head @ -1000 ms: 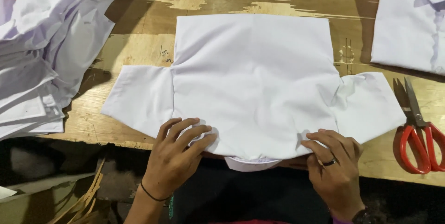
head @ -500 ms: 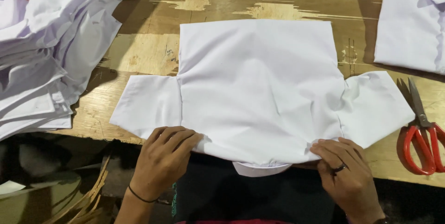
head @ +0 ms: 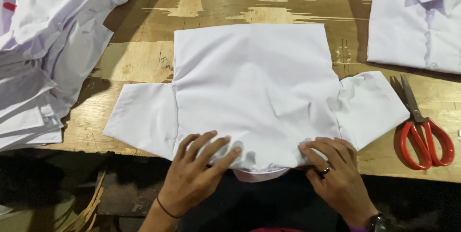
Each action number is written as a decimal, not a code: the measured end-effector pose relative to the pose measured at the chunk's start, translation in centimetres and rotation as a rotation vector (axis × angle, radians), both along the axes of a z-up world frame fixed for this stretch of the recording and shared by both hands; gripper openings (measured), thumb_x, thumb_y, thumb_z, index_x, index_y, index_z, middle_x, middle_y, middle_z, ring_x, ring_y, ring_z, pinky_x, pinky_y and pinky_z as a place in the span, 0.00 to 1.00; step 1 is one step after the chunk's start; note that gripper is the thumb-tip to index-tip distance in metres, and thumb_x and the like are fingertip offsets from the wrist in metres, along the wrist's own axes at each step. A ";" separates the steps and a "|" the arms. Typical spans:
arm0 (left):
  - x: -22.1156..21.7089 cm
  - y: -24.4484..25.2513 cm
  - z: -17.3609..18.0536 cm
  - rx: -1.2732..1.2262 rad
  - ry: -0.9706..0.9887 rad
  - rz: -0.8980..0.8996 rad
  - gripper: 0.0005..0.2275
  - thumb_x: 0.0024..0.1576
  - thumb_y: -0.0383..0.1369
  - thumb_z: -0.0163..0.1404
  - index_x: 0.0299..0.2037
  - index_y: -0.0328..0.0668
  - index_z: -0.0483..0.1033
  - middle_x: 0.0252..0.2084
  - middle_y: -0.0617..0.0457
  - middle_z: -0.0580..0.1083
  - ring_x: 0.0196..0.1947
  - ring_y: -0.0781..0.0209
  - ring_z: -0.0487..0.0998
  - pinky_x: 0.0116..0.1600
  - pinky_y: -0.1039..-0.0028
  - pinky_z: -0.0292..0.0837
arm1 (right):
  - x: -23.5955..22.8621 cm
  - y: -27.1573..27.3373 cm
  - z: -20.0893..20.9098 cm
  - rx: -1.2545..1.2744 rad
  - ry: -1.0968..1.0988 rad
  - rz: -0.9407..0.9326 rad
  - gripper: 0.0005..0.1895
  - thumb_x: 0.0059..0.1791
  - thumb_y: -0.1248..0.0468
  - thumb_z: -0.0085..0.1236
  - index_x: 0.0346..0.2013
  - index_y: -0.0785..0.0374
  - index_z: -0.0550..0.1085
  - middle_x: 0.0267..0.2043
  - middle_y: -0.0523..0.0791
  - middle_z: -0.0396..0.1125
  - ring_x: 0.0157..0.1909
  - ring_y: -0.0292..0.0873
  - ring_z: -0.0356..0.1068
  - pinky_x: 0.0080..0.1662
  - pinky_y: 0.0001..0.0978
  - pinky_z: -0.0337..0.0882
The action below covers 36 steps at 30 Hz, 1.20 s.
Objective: Folding a white short-sleeved shirt and buttoning the front buttons on a wooden work table.
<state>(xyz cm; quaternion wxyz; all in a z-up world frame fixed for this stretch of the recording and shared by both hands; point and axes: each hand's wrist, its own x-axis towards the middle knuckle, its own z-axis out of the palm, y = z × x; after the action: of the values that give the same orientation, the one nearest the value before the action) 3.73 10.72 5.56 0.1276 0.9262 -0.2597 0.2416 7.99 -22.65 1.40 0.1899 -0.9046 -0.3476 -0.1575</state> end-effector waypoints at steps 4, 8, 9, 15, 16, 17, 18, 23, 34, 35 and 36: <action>1.3 -1.5 1.2 0.003 -0.046 -0.178 0.14 0.68 0.28 0.44 0.61 0.58 0.70 0.54 0.51 0.74 0.56 0.49 0.78 0.57 0.59 0.71 | 0.4 1.5 0.1 -0.022 -0.103 0.076 0.28 0.46 0.74 0.57 0.61 0.56 0.69 0.61 0.48 0.67 0.62 0.50 0.67 0.65 0.50 0.63; 1.8 -1.0 0.9 -0.072 -0.003 -0.230 0.14 0.69 0.28 0.40 0.60 0.59 0.72 0.55 0.54 0.75 0.54 0.51 0.78 0.56 0.62 0.72 | 1.2 1.4 1.0 0.051 -0.067 0.110 0.28 0.44 0.77 0.52 0.58 0.56 0.71 0.61 0.49 0.66 0.65 0.55 0.66 0.66 0.54 0.65; 2.0 -1.0 1.0 -0.157 0.046 -0.224 0.18 0.64 0.21 0.41 0.59 0.56 0.72 0.52 0.55 0.76 0.52 0.53 0.79 0.51 0.65 0.70 | 1.5 1.5 1.2 0.074 -0.062 0.110 0.26 0.46 0.76 0.51 0.60 0.59 0.69 0.60 0.49 0.67 0.64 0.53 0.67 0.66 0.54 0.64; 3.7 -0.7 1.3 -0.354 0.266 -0.198 0.25 0.60 0.18 0.50 0.67 0.50 0.65 0.41 0.51 0.74 0.38 0.53 0.75 0.42 0.66 0.69 | 3.6 1.0 1.1 0.093 -0.046 0.193 0.48 0.45 0.61 0.69 0.73 0.50 0.51 0.71 0.50 0.56 0.68 0.54 0.63 0.65 0.54 0.65; 4.2 -0.6 1.4 -0.427 0.358 -0.212 0.27 0.60 0.16 0.47 0.70 0.48 0.62 0.37 0.48 0.72 0.34 0.51 0.72 0.42 0.66 0.70 | 4.0 1.1 1.5 0.055 -0.099 0.199 0.50 0.42 0.61 0.72 0.73 0.48 0.53 0.74 0.51 0.54 0.69 0.55 0.62 0.64 0.53 0.66; 4.5 -0.5 1.9 -0.427 0.357 -0.212 0.27 0.60 0.16 0.47 0.70 0.48 0.62 0.37 0.48 0.72 0.34 0.51 0.72 0.42 0.66 0.70 | 4.4 1.7 2.3 0.055 -0.099 0.199 0.50 0.42 0.61 0.72 0.73 0.48 0.53 0.74 0.51 0.54 0.69 0.55 0.62 0.64 0.53 0.66; 4.9 -0.5 2.5 -0.442 0.432 -0.184 0.28 0.58 0.17 0.48 0.70 0.48 0.62 0.44 0.48 0.75 0.38 0.50 0.74 0.47 0.65 0.71 | 4.8 2.2 3.1 0.065 -0.085 0.157 0.36 0.47 0.56 0.65 0.68 0.53 0.61 0.66 0.50 0.62 0.62 0.52 0.66 0.59 0.47 0.68; 6.9 -0.4 3.5 -0.529 0.519 -0.135 0.21 0.63 0.33 0.51 0.67 0.47 0.66 0.53 0.50 0.78 0.47 0.54 0.80 0.48 0.71 0.74 | 6.9 3.5 5.9 0.134 0.049 0.148 0.25 0.51 0.60 0.61 0.62 0.63 0.70 0.54 0.52 0.71 0.54 0.53 0.72 0.52 0.45 0.70; 8.0 -0.5 3.3 -0.596 0.538 -0.013 0.16 0.64 0.44 0.45 0.44 0.37 0.75 0.35 0.53 0.74 0.37 0.57 0.72 0.44 0.69 0.67 | 8.8 4.8 7.1 0.207 0.437 0.136 0.18 0.55 0.56 0.48 0.52 0.65 0.72 0.52 0.49 0.71 0.56 0.51 0.69 0.55 0.42 0.70; 8.1 -0.5 2.7 -0.597 0.539 -0.011 0.16 0.64 0.44 0.45 0.44 0.37 0.75 0.35 0.53 0.74 0.37 0.57 0.72 0.44 0.69 0.67 | 8.7 4.8 6.6 0.206 0.438 0.138 0.18 0.55 0.56 0.48 0.52 0.65 0.72 0.52 0.49 0.71 0.56 0.51 0.69 0.55 0.42 0.70; 8.1 -0.4 2.1 -0.668 0.552 0.018 0.15 0.64 0.42 0.47 0.44 0.38 0.78 0.33 0.50 0.76 0.35 0.54 0.76 0.43 0.66 0.70 | 8.8 4.9 6.2 0.268 0.467 0.091 0.15 0.55 0.56 0.51 0.49 0.63 0.75 0.43 0.50 0.72 0.47 0.55 0.72 0.49 0.46 0.72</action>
<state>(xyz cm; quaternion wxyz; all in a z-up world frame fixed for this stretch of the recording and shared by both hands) 11.82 10.29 7.67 0.4831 0.8661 -0.1155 0.0565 16.75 -17.80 7.57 0.3899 -0.8666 -0.3108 0.0194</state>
